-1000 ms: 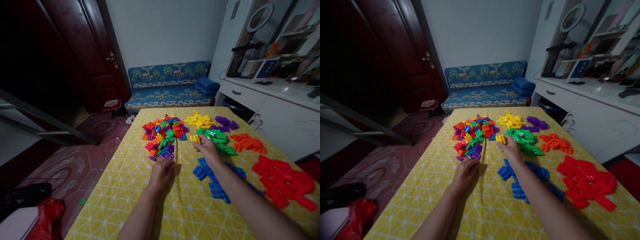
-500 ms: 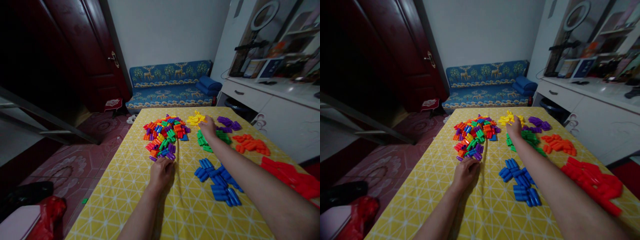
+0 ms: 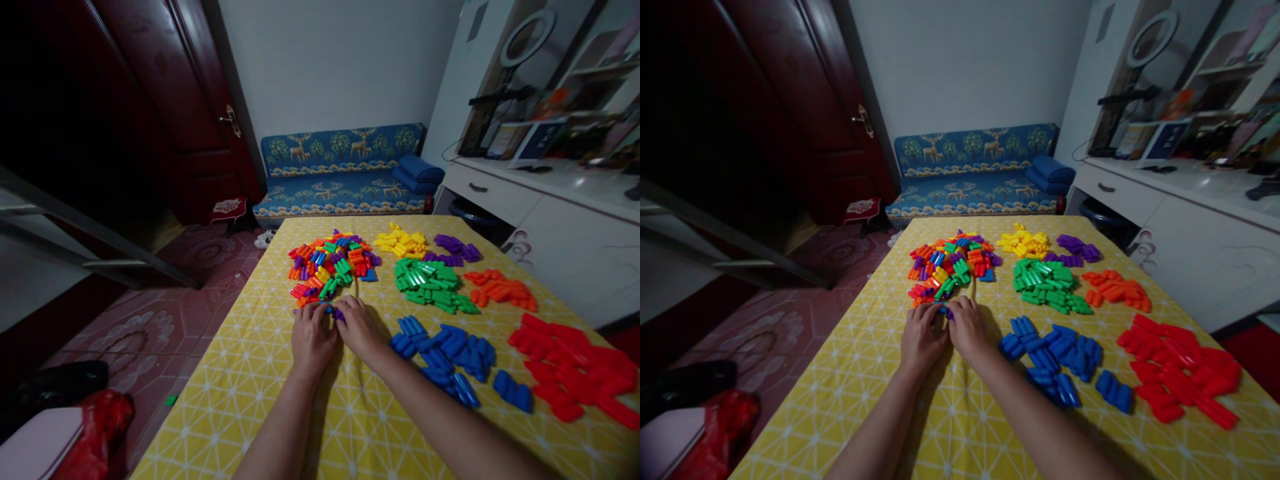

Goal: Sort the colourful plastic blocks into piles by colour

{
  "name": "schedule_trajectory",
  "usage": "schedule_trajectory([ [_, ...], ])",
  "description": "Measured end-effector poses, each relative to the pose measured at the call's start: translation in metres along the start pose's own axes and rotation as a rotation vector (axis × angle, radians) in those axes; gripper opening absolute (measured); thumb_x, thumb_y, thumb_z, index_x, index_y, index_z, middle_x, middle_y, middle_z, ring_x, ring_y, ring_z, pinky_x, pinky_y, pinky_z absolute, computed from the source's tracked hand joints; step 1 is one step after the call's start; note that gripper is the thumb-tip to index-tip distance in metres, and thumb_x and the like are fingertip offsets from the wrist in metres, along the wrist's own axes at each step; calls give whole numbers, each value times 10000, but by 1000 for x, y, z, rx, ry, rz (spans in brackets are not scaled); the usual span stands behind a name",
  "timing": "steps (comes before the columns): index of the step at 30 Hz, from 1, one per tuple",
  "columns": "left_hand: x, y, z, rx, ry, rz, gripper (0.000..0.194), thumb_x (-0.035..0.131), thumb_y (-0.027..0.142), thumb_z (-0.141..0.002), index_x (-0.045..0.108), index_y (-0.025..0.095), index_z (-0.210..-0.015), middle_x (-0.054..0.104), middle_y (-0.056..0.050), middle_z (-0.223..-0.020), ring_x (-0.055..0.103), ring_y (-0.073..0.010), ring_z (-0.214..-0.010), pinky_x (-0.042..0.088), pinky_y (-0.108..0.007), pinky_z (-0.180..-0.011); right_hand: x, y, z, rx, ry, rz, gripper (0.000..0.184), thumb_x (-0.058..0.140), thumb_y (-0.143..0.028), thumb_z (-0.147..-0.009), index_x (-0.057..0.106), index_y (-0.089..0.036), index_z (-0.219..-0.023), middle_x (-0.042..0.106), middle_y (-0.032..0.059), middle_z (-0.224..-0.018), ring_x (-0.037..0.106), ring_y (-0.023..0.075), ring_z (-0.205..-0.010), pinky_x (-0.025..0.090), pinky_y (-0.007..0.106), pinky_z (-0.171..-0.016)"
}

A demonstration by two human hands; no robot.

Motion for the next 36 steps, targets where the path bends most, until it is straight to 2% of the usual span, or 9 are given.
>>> schedule_trajectory([
  [3, -2, 1, 1, 12, -27, -14, 500, 671, 139, -696, 656, 217, -1190, 668, -91, -1167, 548, -305, -1091, 472, -456, -935, 5, 2, 13, 65, 119, -223, 332, 536, -30, -747, 683, -223, -975, 640, 66, -1039, 617, 194, -1020, 493, 338, -946],
  [7, -3, 0, 2, -15, -23, -32, 518, 618, 116, -723, 642, 238, -1226, 653, -77, -1255, 521, -320, -1176, 459, -491, -944, 0, 7, 24, 268, 216, -601, 198, 645, -216, -748, 681, -212, -942, 685, 47, -962, 647, 217, -923, 522, 373, -861],
  [11, -1, -10, 1, -8, 5, -27, 548, 579, 67, -720, 632, 213, -1246, 636, -91, -1276, 521, -312, -1195, 449, -497, -1004, -6, 10, 32, 524, 280, -1054, 369, 751, -411, -699, 681, -208, -1000, 702, 52, -1002, 659, 214, -865, 549, 323, -700],
  [15, 0, -24, 1, -47, 56, -22, 452, 558, 70, -764, 666, 187, -1188, 616, -122, -1235, 543, -298, -1163, 449, -483, -1037, -9, 13, 32, 575, 350, -1389, 386, 806, -393, -661, 686, -212, -980, 719, 47, -983, 677, 209, -873, 568, 327, -732],
  [20, -3, -26, 1, -87, 16, -37, 334, 568, 158, -835, 683, 215, -1143, 579, -102, -1231, 573, -256, -1137, 502, -384, -969, -11, 12, 30, 581, 317, -1499, 411, 830, -323, -651, 684, -222, -1021, 723, 52, -1039, 694, 236, -957, 586, 362, -790],
  [26, -6, -19, -3, -113, -41, -183, 378, 648, 263, -828, 672, 243, -1205, 568, -111, -1210, 584, -273, -1080, 505, -405, -925, -12, 7, 31, 549, 279, -1506, 429, 811, -347, -684, 680, -216, -1072, 732, 58, -1038, 705, 249, -966, 593, 397, -810],
  [29, -4, -22, -5, -95, 17, -90, 309, 586, 227, -855, 695, 217, -1145, 584, -117, -1161, 586, -272, -1076, 512, -408, -915, -10, 8, 31, 551, 262, -1510, 451, 796, -378, -710, 665, -207, -1106, 739, 73, -1032, 711, 248, -957, 586, 414, -833],
  [33, -3, -26, -7, -65, 157, 140, 259, 471, 240, -928, 719, 199, -988, 608, -106, -1047, 619, -233, -962, 538, -392, -860, -9, 8, 31, 540, 253, -1506, 442, 790, -376, -712, 663, -207, -1100, 733, 79, -1053, 712, 254, -968, 571, 444, -881],
  [36, -3, -25, -7, -39, 131, 171, 228, 509, 264, -924, 725, 196, -960, 622, -107, -1045, 626, -234, -960, 540, -390, -854, -8, 6, 31, 528, 239, -1514, 425, 795, -334, -700, 661, -209, -1083, 728, 73, -1053, 711, 241, -968, 550, 445, -928],
])
Point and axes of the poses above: each hand's wrist, its own z-axis away from the middle knuckle, its own x-axis out of the palm, y = z × x, the point moved 2 cm from there along -z, towards the middle knuckle
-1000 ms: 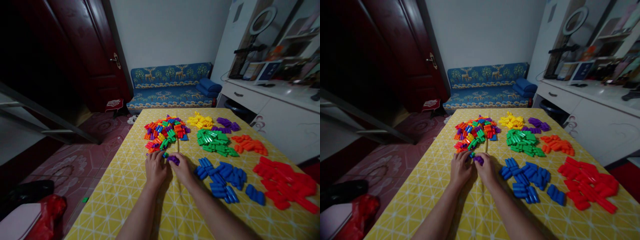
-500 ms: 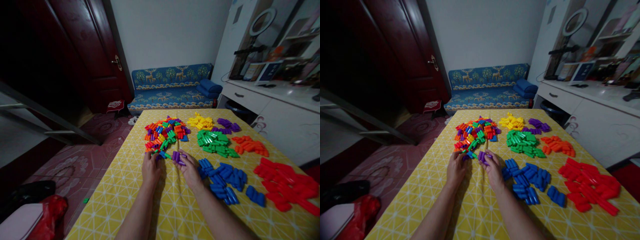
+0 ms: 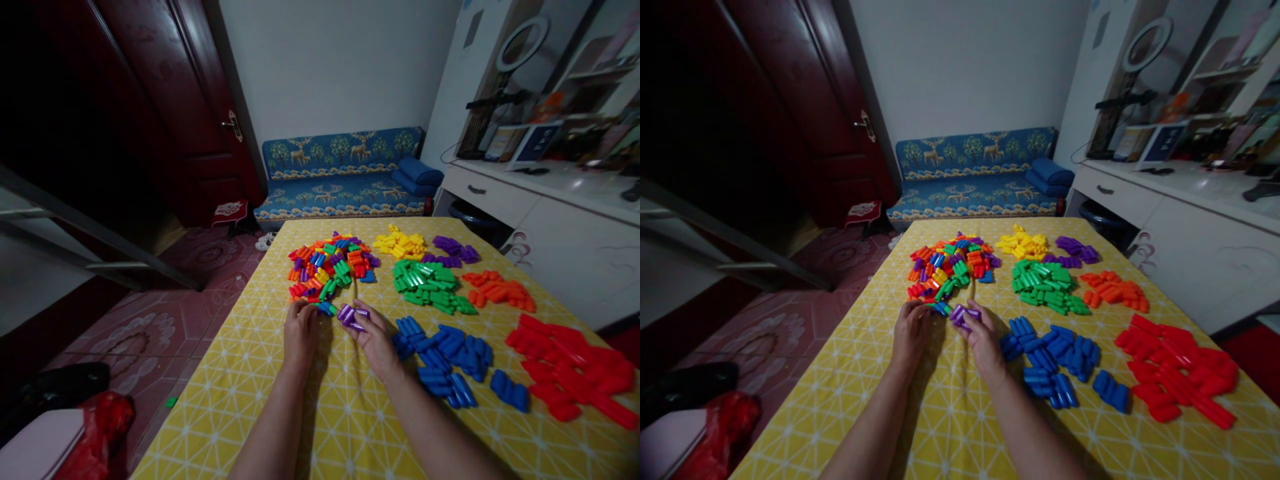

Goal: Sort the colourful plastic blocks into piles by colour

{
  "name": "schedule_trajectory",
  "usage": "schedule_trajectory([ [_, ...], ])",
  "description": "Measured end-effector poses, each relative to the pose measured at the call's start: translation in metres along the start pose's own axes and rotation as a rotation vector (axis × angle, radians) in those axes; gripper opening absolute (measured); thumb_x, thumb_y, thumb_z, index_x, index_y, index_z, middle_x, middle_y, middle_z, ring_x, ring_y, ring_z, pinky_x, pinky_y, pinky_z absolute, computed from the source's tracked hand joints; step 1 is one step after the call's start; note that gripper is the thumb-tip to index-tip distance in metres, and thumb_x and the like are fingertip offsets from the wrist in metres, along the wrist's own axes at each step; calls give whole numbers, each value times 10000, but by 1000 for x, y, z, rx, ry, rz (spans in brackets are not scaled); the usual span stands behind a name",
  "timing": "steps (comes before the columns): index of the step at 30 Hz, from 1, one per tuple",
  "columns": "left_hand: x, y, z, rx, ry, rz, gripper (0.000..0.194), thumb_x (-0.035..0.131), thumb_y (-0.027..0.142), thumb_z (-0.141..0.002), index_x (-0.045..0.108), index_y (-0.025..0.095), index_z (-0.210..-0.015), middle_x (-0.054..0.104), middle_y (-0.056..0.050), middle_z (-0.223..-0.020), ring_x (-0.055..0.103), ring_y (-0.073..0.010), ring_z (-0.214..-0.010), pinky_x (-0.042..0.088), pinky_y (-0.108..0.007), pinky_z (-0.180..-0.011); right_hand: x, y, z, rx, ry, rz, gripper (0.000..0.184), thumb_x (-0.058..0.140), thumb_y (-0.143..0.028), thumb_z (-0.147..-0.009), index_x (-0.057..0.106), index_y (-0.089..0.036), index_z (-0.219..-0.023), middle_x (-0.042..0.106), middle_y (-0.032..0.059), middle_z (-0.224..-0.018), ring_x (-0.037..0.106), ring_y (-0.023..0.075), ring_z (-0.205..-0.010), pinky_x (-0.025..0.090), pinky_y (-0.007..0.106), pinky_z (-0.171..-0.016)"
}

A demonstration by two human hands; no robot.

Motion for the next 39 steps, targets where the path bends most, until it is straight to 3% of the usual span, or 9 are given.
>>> schedule_trajectory([
  [4, 1, 3, 2, 18, -142, -112, 257, 690, 240, -798, 724, 221, -1052, 618, -102, -1168, 620, -265, -1021, 523, -426, -896, 2, -1, 1, 4, 0, -31, 441, 801, -287, -671, 648, -213, -1079, 726, 62, -1048, 707, 240, -977, 537, 451, -947],
  [10, 1, 8, 1, -71, -82, 186, 166, 591, 252, -869, 730, 181, -925, 684, -88, -964, 641, -218, -896, 528, -361, -818, 0, 0, -1, 1, 3, -27, 423, 775, -295, -693, 646, -217, -1088, 714, 63, -1074, 696, 241, -1003, 534, 449, -948],
  [15, 13, 22, 8, -595, -140, 954, 337, 703, 454, -805, 689, 160, -970, 703, -61, -861, 646, -153, -715, 512, -242, -618, 2, -2, 4, -187, -34, 191, 506, 685, -353, -793, 576, -264, -1279, 657, 72, -1254, 626, 248, -1164, 513, 435, -993],
  [19, 17, 37, 15, -875, -365, 1460, 534, 585, 606, -852, 652, 159, -1136, 699, -121, -1059, 686, -200, -867, 571, -314, -733, 17, -5, 19, -404, -298, 692, 551, 582, -338, -885, 472, -296, -1423, 513, 60, -1466, 477, 251, -1354, 398, 464, -1122],
  [22, 12, 38, 16, -887, -417, 1563, 561, 481, 625, -899, 642, 155, -1159, 683, -149, -1134, 677, -256, -1009, 568, -393, -830, 27, -6, 29, -576, -448, 1080, 577, 564, -320, -903, 438, -298, -1466, 434, 47, -1536, 327, 253, -1458, 205, 505, -1220],
  [24, 10, 37, 15, -856, -405, 1612, 546, 464, 597, -913, 631, 158, -1192, 671, -154, -1193, 633, -281, -1142, 537, -434, -917, 29, -7, 33, -640, -455, 1171, 588, 510, -330, -938, 369, -296, -1508, 388, 51, -1565, 285, 250, -1478, 175, 511, -1226],
  [28, 8, 39, 13, -825, -357, 1702, 573, 457, 579, -911, 590, 169, -1288, 641, -145, -1279, 546, -274, -1282, 463, -454, -1041, 27, -11, 35, -697, -374, 1107, 584, 414, -326, -974, 276, -307, -1541, 324, 48, -1597, 270, 248, -1484, 198, 513, -1216],
  [35, 7, 39, 14, -782, -324, 1637, 647, 452, 624, -884, 546, 193, -1357, 636, -151, -1265, 560, -282, -1245, 493, -489, -996, 29, -11, 31, -821, -233, 1207, 435, 588, -199, -852, 594, -268, -1281, 619, 88, -1300, 529, 276, -1253, 355, 512, -1130],
  [39, 8, 35, 14, -789, -307, 1716, 618, 507, 557, -879, 532, 195, -1379, 634, -149, -1287, 554, -260, -1267, 468, -457, -1054, 23, -10, 24, -794, -146, 1166, 327, 561, -216, -897, 644, -274, -1208, 681, 78, -1173, 591, 260, -1120, 473, 464, -998],
])
Point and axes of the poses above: each hand's wrist, its own z-axis away from the middle knuckle, its own x-axis out of the palm, y = z × x, the point moved 2 cm from there along -z, towards the middle knuckle
